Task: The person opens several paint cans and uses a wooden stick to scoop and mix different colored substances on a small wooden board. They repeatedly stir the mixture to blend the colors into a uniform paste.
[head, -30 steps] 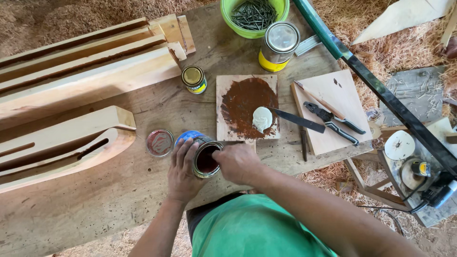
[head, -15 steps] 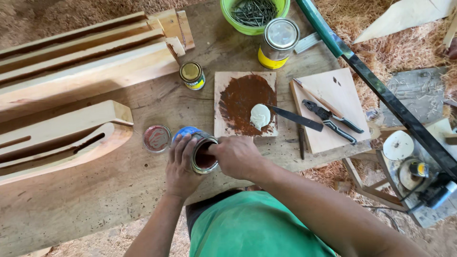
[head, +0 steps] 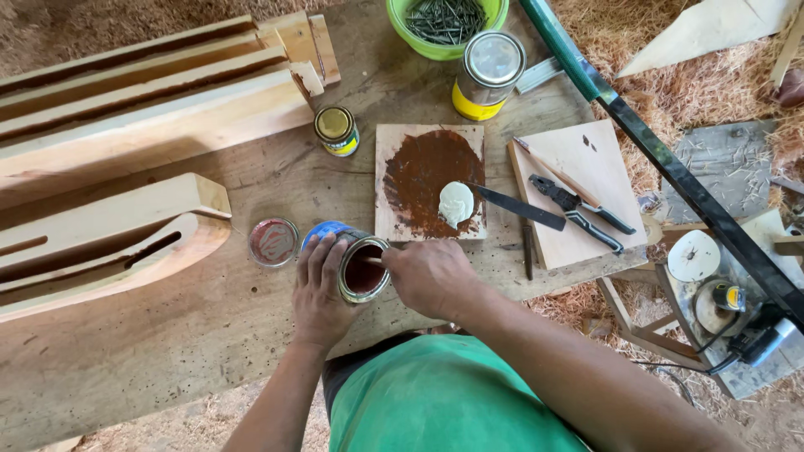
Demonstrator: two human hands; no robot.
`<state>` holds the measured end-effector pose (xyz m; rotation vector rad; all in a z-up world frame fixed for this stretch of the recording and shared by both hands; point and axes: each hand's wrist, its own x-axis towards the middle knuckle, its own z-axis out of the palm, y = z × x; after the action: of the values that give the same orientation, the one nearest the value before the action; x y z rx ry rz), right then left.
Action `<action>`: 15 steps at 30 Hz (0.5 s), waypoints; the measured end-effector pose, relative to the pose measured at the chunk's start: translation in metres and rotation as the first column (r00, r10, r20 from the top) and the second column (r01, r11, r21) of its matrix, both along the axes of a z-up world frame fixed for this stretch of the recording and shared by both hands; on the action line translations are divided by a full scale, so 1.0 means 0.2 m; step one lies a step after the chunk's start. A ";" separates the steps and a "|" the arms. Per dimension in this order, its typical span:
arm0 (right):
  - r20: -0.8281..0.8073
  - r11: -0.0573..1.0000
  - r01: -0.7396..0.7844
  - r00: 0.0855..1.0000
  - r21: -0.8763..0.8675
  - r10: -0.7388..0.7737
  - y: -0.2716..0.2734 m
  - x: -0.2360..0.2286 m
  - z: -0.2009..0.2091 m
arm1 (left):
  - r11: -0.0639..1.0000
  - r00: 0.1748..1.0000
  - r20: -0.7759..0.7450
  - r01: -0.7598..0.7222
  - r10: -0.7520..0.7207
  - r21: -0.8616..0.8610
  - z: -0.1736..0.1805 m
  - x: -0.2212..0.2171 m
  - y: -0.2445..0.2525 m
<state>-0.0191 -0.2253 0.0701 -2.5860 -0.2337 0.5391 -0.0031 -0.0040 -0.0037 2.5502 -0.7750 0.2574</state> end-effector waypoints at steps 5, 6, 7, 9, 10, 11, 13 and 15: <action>-0.019 1.000 -0.017 1.000 -0.020 0.016 0.08 -0.01 -0.09 | 1.000 1.000 0.014 -0.008 0.008 -0.016 0.00 -0.02 -0.01; 0.003 1.000 -0.009 1.000 -0.017 0.009 0.10 0.00 -0.11 | 1.000 1.000 0.024 0.005 -0.005 -0.014 0.00 -0.01 -0.01; 0.024 1.000 -0.004 1.000 -0.014 0.004 0.12 0.00 -0.13 | 1.000 0.999 0.033 0.016 -0.016 -0.011 0.00 -0.01 -0.01; 0.017 1.000 -0.005 1.000 -0.007 0.005 0.13 0.01 -0.16 | 0.999 0.999 0.043 0.030 -0.029 -0.026 -0.01 -0.01 -0.01; -0.009 1.000 -0.012 1.000 -0.004 0.012 0.14 0.02 -0.18 | 0.999 0.999 0.045 0.033 -0.031 -0.042 -0.01 -0.01 -0.01; -0.036 1.000 -0.019 0.999 0.003 0.019 0.14 0.02 -0.19 | 0.998 0.998 0.047 0.035 -0.033 -0.056 -0.01 -0.01 -0.01; -0.168 1.000 0.001 0.986 -0.002 -0.001 0.15 0.05 -0.20 | 0.997 0.998 0.054 0.044 -0.041 -0.057 -0.02 0.00 0.00; -0.237 0.999 0.024 0.971 0.028 -0.017 0.14 0.07 -0.22 | 0.996 0.997 0.063 0.054 -0.050 -0.068 -0.02 0.00 0.01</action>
<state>-0.0060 -0.1981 0.0254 -2.4634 -0.1330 0.8225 -0.0038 -0.0027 -0.0071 2.4635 -0.8393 0.3406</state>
